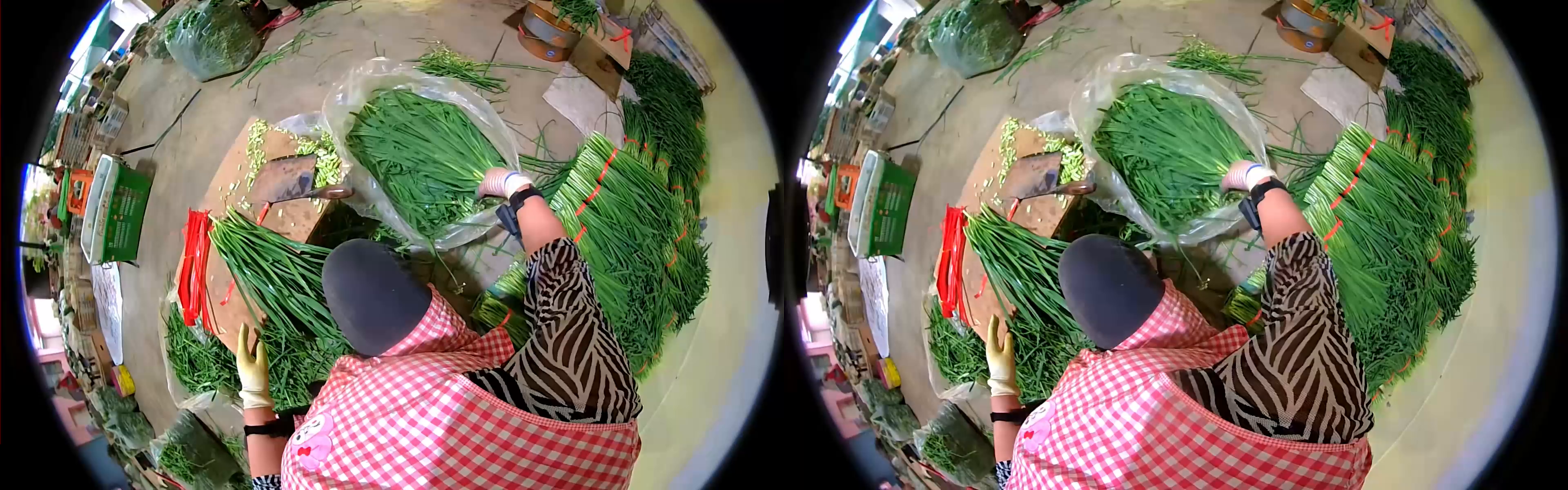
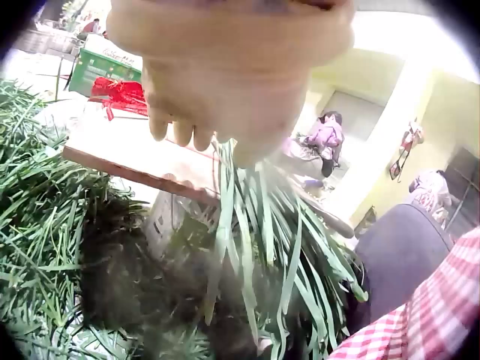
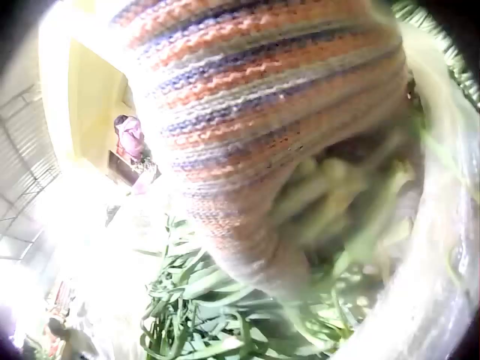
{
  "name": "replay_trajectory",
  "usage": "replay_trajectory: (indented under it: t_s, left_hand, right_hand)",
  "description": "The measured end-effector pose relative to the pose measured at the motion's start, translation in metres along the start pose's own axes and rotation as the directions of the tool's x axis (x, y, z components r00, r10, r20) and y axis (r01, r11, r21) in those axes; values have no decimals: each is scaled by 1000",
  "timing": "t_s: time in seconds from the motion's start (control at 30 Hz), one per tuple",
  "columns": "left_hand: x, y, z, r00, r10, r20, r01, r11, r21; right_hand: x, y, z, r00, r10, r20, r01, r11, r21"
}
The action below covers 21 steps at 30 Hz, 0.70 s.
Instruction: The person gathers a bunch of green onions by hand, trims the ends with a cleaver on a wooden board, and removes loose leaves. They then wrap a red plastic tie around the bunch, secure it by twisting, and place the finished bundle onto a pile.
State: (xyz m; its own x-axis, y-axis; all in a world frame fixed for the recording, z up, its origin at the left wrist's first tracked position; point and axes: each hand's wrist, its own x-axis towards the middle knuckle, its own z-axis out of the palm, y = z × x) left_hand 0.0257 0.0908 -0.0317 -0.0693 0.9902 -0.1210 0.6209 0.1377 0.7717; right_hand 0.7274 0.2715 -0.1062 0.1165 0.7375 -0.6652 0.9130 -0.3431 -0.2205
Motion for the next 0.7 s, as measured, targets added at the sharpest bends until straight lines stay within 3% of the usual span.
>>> replay_trajectory:
  t_s: [0.03,0.1,0.17,0.2,0.23,0.3,0.33,0.37,0.43,0.47,0.5,0.53,0.57,0.63,0.67,0.7]
  left_hand:
    - [-2,2,0,1000,-9,0,9,1000,-15]
    - [-4,5,-1,1000,-21,3,21,999,-46]
    - [-4,2,-4,1000,-2,2,2,1000,8]
    - [-2,-6,-4,1000,8,-1,-8,1000,9]
    - [-1,-5,-4,1000,18,-7,-18,1000,9]
    - [-3,-6,-4,1000,4,-17,-4,1000,17]
    - [-2,-11,-2,1000,8,-19,-8,1000,-1]
    - [-2,-15,-2,1000,11,-19,-12,1000,-19]
    - [-4,7,-6,999,31,-4,-31,998,53]
    - [-1,15,-11,1000,8,14,-8,999,34]
    - [0,18,-15,999,-12,35,12,1000,15]
    - [5,16,-20,996,75,42,-77,996,50]
    - [6,15,-27,995,68,68,-75,991,113]
    - [13,25,-27,993,85,87,-88,996,31]
    - [14,58,-29,983,136,126,-152,979,133]
    - [21,79,-32,955,241,172,-276,934,227]
  right_hand:
    - [8,4,-6,997,-83,-9,82,992,-95]
    - [-3,10,-34,998,37,-44,-39,999,-27]
    - [-15,11,-51,1000,9,-21,-9,1000,-18]
    - [-6,19,-45,999,2,40,-5,997,73]
    - [-18,19,-36,997,7,74,-29,954,299]
    - [-3,30,-8,993,14,117,-71,865,497]
    - [-44,0,-26,995,8,99,-44,928,370]
    - [-38,3,-25,996,-44,78,17,949,314]
    - [-58,-3,-47,993,-118,29,104,948,299]
    - [-95,-15,-70,995,-84,-46,94,955,281]
    - [-91,1,-79,964,-246,-96,263,935,239]
    - [-108,0,-90,956,-261,-130,290,906,309]
    - [-126,-1,-105,946,-275,-170,320,871,373]
    - [-153,-16,-126,985,-110,-133,124,987,103]
    - [-167,-27,-128,989,-52,-138,76,982,175]
    - [-177,-34,-131,984,-88,-154,126,957,260]
